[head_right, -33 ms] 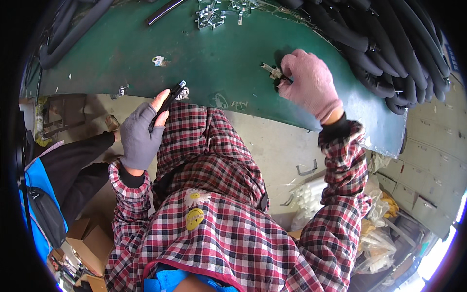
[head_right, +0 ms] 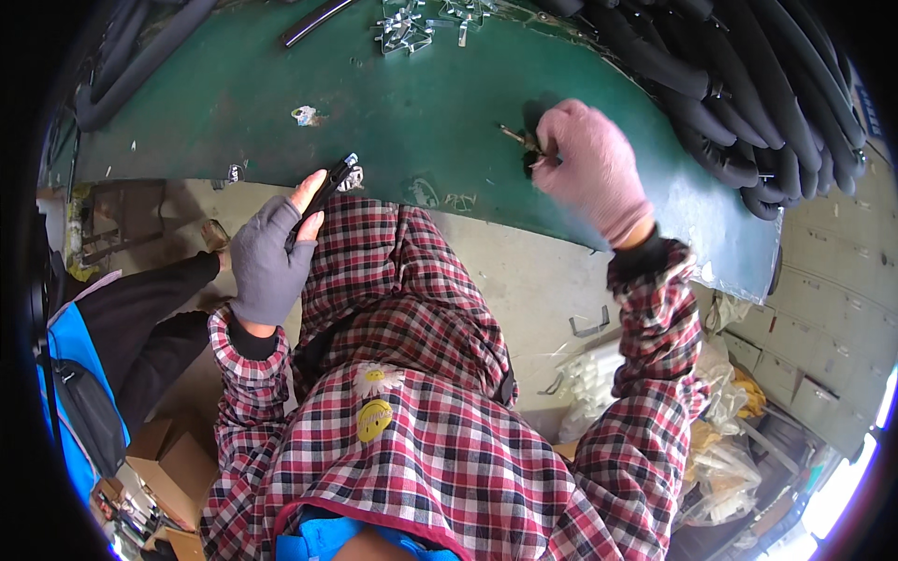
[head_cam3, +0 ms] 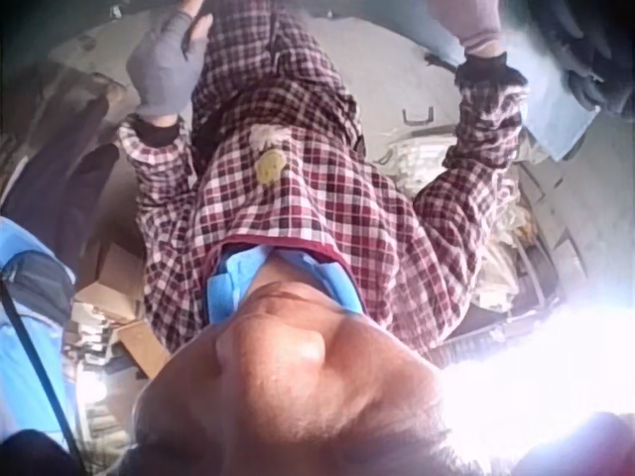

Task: The person repeatedly picks up black foam tubes and small metal clips from a green worktable, inserts the clips into the tube ends, and places the assembled pieces back on the table. The process is repeated continuously with multiple tubes and clips.

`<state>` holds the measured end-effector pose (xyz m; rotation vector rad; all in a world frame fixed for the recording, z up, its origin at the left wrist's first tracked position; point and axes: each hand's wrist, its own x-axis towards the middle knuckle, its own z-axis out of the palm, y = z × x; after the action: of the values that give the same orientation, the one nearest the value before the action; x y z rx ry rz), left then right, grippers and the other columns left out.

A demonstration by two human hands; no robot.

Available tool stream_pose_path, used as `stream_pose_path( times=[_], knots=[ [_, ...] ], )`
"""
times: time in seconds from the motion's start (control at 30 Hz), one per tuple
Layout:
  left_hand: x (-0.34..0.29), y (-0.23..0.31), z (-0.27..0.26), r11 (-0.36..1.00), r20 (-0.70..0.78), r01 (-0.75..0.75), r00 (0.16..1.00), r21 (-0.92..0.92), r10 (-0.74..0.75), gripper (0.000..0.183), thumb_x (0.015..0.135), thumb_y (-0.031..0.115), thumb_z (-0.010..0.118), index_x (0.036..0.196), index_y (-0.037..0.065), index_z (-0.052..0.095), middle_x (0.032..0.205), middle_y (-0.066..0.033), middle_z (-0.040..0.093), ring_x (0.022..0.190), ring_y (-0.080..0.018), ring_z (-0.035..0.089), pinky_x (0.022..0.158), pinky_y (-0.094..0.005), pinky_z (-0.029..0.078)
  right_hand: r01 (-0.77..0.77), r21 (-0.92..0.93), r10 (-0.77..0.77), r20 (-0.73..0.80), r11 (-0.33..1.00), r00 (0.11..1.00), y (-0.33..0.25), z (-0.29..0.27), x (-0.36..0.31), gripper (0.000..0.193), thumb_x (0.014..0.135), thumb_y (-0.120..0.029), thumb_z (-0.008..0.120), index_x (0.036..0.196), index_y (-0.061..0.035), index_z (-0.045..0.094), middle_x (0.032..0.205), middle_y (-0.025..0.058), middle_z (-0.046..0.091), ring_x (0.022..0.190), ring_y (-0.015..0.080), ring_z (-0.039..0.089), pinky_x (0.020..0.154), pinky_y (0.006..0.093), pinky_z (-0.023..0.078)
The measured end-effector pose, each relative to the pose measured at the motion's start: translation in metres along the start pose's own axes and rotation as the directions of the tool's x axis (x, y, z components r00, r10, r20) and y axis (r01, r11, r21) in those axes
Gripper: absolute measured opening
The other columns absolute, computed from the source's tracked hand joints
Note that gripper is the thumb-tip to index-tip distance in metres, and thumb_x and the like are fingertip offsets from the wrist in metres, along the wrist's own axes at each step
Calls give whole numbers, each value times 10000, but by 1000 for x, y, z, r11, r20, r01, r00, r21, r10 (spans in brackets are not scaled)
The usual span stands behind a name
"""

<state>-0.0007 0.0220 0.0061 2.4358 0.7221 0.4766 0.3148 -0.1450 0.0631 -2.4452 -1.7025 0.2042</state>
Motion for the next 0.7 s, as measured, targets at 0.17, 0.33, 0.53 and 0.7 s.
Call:
stream_pose_path(
  times=[0.17, 0.33, 0.53, 0.7],
  knots=[
    [3, 3, -1, 1000, 23, 24, 999, 3, -24, 478, 932, 153, 678, 1401, 224, 622, 819, -83, 622, 684, -251, 616, 637, -374, 501, -20, 221, 65, -197, 975, 978, -20, 18, -13, 121, 825, -10, 668, 917, -76, 626, 853, 96, 638, 772, 313, 637, 694, 358, 528],
    [-1, 6, -5, 1000, 51, 28, 998, 14, -29, 461, 932, 161, 679, 1388, 218, 636, 796, -80, 605, 668, -242, 607, 623, -368, 491, -242, 805, 85, 234, 542, 968, -43, -5, 8, 230, 909, 22, 619, 1125, -41, 664, 832, 72, 646, 685, 110, 574, 642, 258, 491],
    [-4, 11, -8, 999, -10, 6, 1000, -36, -6, 444, 914, 247, 711, 1356, 251, 668, 719, -32, 546, 609, -219, 568, 552, -355, 461, 130, 681, -345, 189, 720, 919, -54, 3, 44, 128, 878, -130, 701, 978, -59, 737, 787, 79, 659, 699, 221, 638, 649, 320, 515],
    [-7, 18, -16, 1000, 40, 15, 999, -17, -14, 456, 907, 250, 719, 1360, 254, 666, 699, -36, 508, 595, -221, 544, 544, -363, 448, 296, 576, -447, 135, 762, 884, -57, 5, 54, 128, 861, -181, 732, 933, -77, 750, 818, 83, 687, 765, 274, 688, 673, 351, 539]
  ],
)
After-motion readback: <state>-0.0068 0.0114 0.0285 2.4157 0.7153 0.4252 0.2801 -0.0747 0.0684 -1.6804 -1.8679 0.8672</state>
